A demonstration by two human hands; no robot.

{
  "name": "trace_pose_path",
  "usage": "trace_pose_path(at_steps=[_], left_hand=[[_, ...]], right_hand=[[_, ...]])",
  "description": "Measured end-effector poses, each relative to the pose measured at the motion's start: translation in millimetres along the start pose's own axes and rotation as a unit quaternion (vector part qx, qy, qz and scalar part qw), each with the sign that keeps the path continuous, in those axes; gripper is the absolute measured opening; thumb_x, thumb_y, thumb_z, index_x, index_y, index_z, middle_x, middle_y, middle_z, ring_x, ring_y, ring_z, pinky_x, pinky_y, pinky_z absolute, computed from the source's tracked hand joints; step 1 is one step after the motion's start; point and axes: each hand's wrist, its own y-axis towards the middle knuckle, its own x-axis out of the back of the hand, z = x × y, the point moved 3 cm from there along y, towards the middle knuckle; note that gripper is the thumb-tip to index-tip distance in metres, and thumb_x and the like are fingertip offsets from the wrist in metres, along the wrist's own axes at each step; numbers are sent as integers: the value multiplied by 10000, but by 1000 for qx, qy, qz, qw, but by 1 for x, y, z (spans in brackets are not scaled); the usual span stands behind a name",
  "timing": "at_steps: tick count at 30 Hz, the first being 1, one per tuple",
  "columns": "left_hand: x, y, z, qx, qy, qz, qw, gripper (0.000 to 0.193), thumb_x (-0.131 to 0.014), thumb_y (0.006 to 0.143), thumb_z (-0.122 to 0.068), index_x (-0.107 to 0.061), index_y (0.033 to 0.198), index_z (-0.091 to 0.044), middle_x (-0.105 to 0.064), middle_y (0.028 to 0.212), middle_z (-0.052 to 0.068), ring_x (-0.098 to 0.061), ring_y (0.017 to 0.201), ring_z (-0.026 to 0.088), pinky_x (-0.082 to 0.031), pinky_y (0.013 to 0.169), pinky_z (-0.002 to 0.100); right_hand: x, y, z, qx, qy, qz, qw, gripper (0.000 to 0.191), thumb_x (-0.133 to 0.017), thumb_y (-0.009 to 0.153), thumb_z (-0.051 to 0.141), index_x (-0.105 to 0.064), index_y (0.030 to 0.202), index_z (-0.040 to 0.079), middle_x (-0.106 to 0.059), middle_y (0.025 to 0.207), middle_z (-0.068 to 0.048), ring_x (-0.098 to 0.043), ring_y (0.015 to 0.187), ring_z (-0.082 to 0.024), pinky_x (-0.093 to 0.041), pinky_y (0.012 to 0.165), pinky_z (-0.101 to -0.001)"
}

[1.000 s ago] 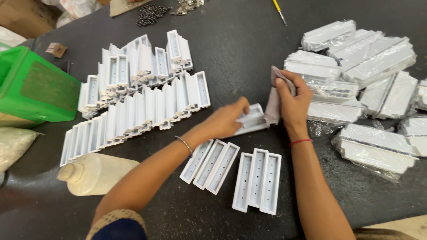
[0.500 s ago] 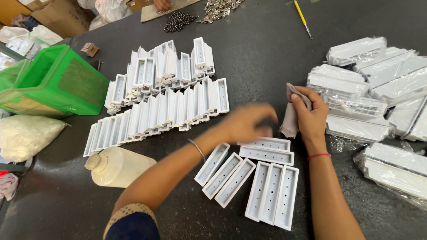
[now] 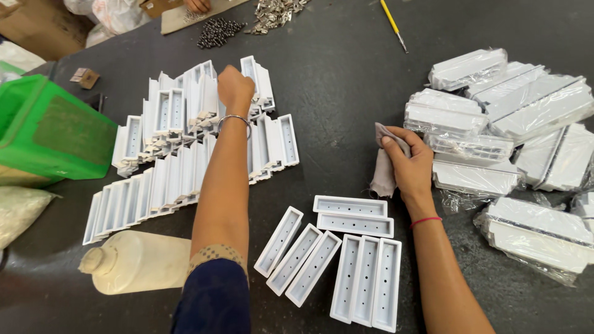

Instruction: The person wipes white plastic rectangular parts with a cloth, occasionally applying liquid from a bottle. The person picks parts from a stack, wipes them, and places them in a separate pile. A second person is visible in the background working with small metal parts.

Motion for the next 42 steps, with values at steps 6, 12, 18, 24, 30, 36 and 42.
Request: trace_pose_path(at_steps=[6,12,18,24,30,36,42], left_hand=[[4,0,-3,-6,-33,-44,998,89,-699,833,-68,-686,805,16,-725,914,221,-723,886,401,-581,748,469],[-25,-7,-38,-88,-54,14,995,192,-804,730,-153,-709,797,-1,-722,903,242,-721,894,394,-577,809,450],[-71,-83,-95,-111,-3,201,973,281,-817,700,-156,-757,922,5,-711,1042,261,-701,1020,400,-578,870,442],[-29,-84,-98,-140,-56,69,986,364,-802,800,-247,-684,1062,-24,-668,1144,218,-658,1038,403,-546,857,479],[-6,-40,-46,-73,96,-30,992,328,-805,781,-146,-670,1034,14,-690,1083,213,-664,1040,378,-570,848,433],[-13,-44,-36,-42,34,-10,998,91,-717,823,-35,-738,907,-8,-732,978,216,-726,911,386,-596,766,448],[-28,-89,-85,-149,-6,52,987,151,-733,782,-91,-740,912,-15,-728,965,241,-711,932,422,-575,802,489]], right_hand=[[-2,-1,0,-13,-2,2,1000,236,-704,960,114,-739,1179,32,-744,1081,-32,-677,968,-78,-543,850,-218],[-5,-4,0,-6,-10,13,1000,238,-702,968,118,-737,1188,34,-745,1085,-39,-677,970,-84,-538,855,-221],[-2,-2,1,-8,-29,2,1000,235,-705,965,124,-742,1179,35,-746,1071,-35,-672,954,-80,-540,838,-220],[0,-1,-2,-12,-21,2,1000,243,-706,960,126,-740,1183,36,-750,1065,-29,-668,948,-72,-538,836,-216],[-5,-3,-1,-4,-4,10,1000,236,-703,962,119,-738,1177,27,-741,1076,-38,-668,963,-80,-539,848,-220],[-3,-3,-1,-20,-8,7,1000,243,-700,954,120,-741,1177,32,-746,1079,-46,-679,960,-88,-541,844,-224],[-5,-2,-5,-29,17,10,999,243,-698,956,125,-740,1177,32,-755,1060,-50,-683,957,-91,-540,845,-230]])
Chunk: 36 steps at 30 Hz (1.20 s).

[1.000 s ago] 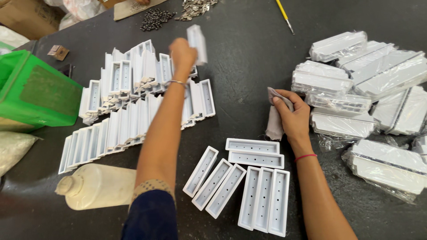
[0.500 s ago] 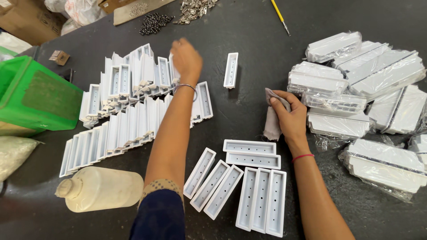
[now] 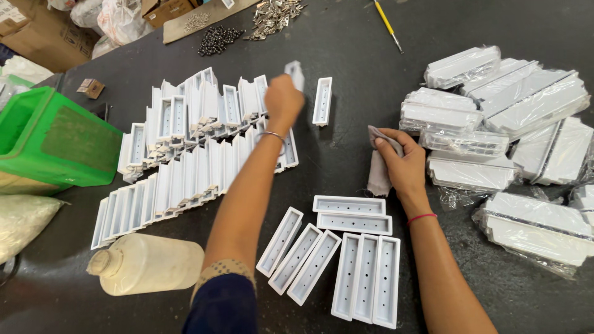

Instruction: The person wipes white plastic rectangular parts with a cloth, occasionally applying liquid from a bottle. The person picks parts from a stack, wipes them, and places them in a separate pile. A second person is visible in the background working with small metal parts.

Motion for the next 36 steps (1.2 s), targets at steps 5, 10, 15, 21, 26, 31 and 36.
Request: trace_pose_path(at_steps=[5,10,15,21,26,31,36], left_hand=[[-11,-22,-28,-17,29,63,997,140,-706,792,-90,-746,909,-25,-742,993,216,-717,958,416,-583,801,497],[-14,-21,-31,-1,2,95,996,274,-761,873,-284,-737,933,-18,-727,977,227,-698,944,434,-565,795,503],[-31,-30,-37,-98,82,68,989,153,-751,814,-146,-752,936,-55,-732,996,201,-720,933,398,-590,776,480],[-7,-86,-43,-225,49,95,968,161,-763,826,-139,-730,960,-57,-716,1020,162,-701,926,384,-559,790,486],[57,-157,-54,-311,-63,97,943,210,-727,793,-22,-737,996,-72,-717,1010,132,-677,921,386,-518,803,506],[99,-201,-60,-336,-79,156,925,148,-708,856,-80,-758,982,-139,-701,905,57,-653,850,318,-486,753,479],[114,-223,-55,-311,-123,161,929,198,-716,871,-143,-740,1067,-149,-668,980,29,-613,893,291,-524,797,419]], right_hand=[[6,1,4,23,-44,-15,999,241,-698,954,126,-742,1167,23,-755,1061,-39,-680,964,-89,-535,860,-225],[5,0,7,20,-30,-13,999,241,-703,953,129,-741,1165,21,-751,1061,-42,-676,965,-86,-535,861,-223],[5,0,10,21,0,-14,1000,239,-701,956,124,-741,1168,23,-747,1066,-40,-675,963,-87,-540,856,-227],[12,3,17,56,1,-32,998,239,-708,960,117,-740,1177,22,-744,1077,-40,-669,980,-91,-537,872,-234],[20,6,22,99,33,-59,993,257,-729,968,115,-725,1204,14,-724,1102,-38,-652,1000,-95,-532,906,-240],[22,6,19,94,69,-59,991,255,-733,982,112,-722,1216,12,-719,1114,-40,-647,1006,-96,-530,903,-241],[20,7,15,78,85,-52,992,259,-734,973,111,-721,1214,20,-721,1114,-38,-651,996,-94,-531,885,-239]])
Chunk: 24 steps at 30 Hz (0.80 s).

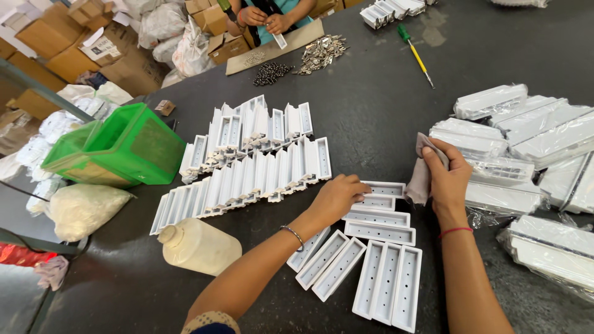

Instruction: The person wipes white plastic rectangular parts with a cloth, occasionally applying liquid from a bottle. The person picks parts from a stack, wipes them, and places them in a separate pile. A second person is visible in the background working with small metal parts.

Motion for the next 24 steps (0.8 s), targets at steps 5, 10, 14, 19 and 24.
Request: trace_pose_path(at_steps=[5,10,14,19,24], left_hand=[[-5,-12,-1,31,2,-19,999,204,-689,909,-145,-741,1105,-158,-643,975,21,-596,913,277,-529,810,407],[-4,-23,-3,43,-9,-35,998,191,-668,931,-128,-731,1110,-144,-633,974,25,-596,922,276,-527,810,403],[2,-30,-9,53,-8,-41,998,190,-688,925,-148,-732,1110,-138,-656,1020,42,-607,940,278,-525,823,401],[31,-56,-3,28,6,-178,984,283,-713,911,-139,-688,1177,-46,-680,1178,107,-628,1096,329,-502,930,436],[45,-119,32,273,-171,-186,928,216,-706,937,-132,-724,1140,-60,-750,1050,80,-720,919,194,-581,804,323]], right_hand=[[-3,-4,-2,27,-48,35,998,245,-722,989,110,-727,1215,15,-718,1120,-41,-642,1011,-98,-522,895,-237],[-8,-7,-4,-5,-39,51,998,246,-717,981,119,-729,1209,28,-728,1106,-37,-654,998,-93,-532,878,-233],[-9,-8,-1,-4,-44,57,997,244,-711,982,115,-728,1210,28,-732,1104,-36,-660,999,-92,-535,878,-231],[-6,-8,-3,-3,-59,52,997,238,-718,987,107,-729,1208,21,-727,1096,-27,-652,983,-84,-538,868,-232],[-8,-9,-9,11,-66,70,995,234,-723,995,108,-735,1212,23,-727,1091,-20,-651,978,-82,-535,871,-235]])
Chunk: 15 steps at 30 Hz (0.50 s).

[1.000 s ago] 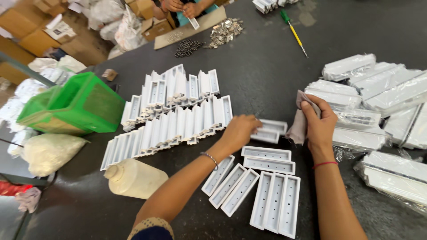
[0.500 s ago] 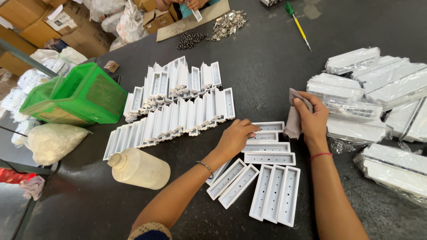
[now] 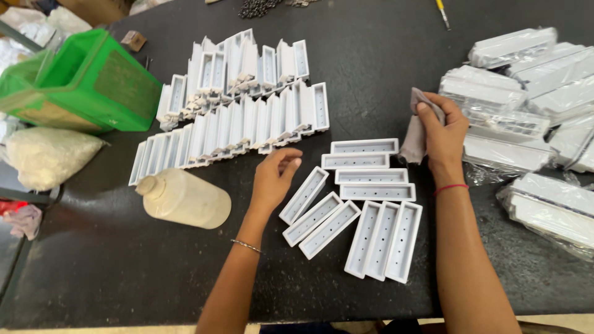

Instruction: The person wipes white plastic rectangular parts with a cloth, occasionally applying liquid from a bottle. The person picks parts from a stack, wipes them, and places them in a separate pile. A second person is visible in the background working with small metal parts.

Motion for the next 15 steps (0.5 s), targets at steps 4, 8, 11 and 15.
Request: trace_pose_path(at_steps=[4,8,11,15], left_hand=[[4,-9,27,75,-90,58,991,293,-777,902,-201,-740,1146,-42,-785,1002,93,-724,872,107,-592,785,267],[-8,-15,38,131,-93,157,974,417,-839,819,-249,-720,1159,-40,-747,997,76,-640,800,120,-565,723,274],[-14,-11,41,118,-152,136,972,414,-826,838,-278,-720,1148,-24,-732,979,59,-636,801,111,-558,717,263],[-15,-11,61,169,-254,56,951,347,-766,902,-292,-727,1120,-24,-729,951,44,-664,802,96,-553,677,260]], right_hand=[[-2,-2,1,31,-56,12,998,219,-719,1008,102,-744,1210,21,-726,1088,-21,-648,985,-81,-531,882,-239],[-4,-6,3,42,-81,20,996,205,-718,1019,95,-744,1206,14,-725,1099,-22,-645,997,-79,-527,892,-240],[-7,-7,3,17,-63,24,998,210,-721,1001,98,-737,1197,22,-729,1087,-16,-661,983,-77,-531,886,-234],[-13,-9,10,51,-135,32,989,202,-722,1028,93,-741,1213,13,-725,1086,-21,-647,985,-74,-524,887,-232]])
